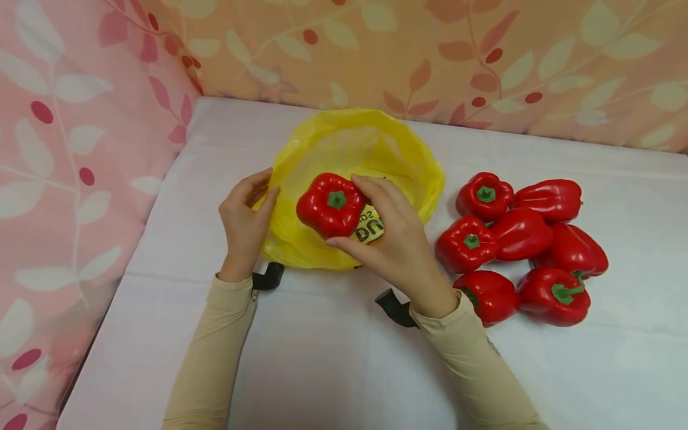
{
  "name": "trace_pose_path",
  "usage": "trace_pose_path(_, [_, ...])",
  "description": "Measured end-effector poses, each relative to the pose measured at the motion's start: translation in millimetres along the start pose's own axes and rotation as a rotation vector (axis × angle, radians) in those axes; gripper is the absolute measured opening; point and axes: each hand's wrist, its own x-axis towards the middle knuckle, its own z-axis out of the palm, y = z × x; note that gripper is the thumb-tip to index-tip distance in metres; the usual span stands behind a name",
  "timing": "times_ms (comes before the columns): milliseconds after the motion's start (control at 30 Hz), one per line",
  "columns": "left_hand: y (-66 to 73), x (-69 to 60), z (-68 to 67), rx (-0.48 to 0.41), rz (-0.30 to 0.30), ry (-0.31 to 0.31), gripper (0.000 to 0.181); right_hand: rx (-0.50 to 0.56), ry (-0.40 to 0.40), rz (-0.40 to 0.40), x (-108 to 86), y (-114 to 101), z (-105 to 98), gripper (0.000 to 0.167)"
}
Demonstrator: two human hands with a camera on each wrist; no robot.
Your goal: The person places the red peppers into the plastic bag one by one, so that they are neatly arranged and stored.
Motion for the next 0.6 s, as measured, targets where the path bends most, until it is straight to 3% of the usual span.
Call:
trace_pose_path(200, [-1.8,-0.6,1.5,0.018,-0.001,-0.005,0.028,-0.025,0.038,-0.005,20.6,8.6,18.7,0.076])
trace_pose_path(600, [-1.9,0.1,0.1,0.03,0.025,-0.016,0.029,-0.002,0.008,0.068,41.6,18.3,36.0,0.075])
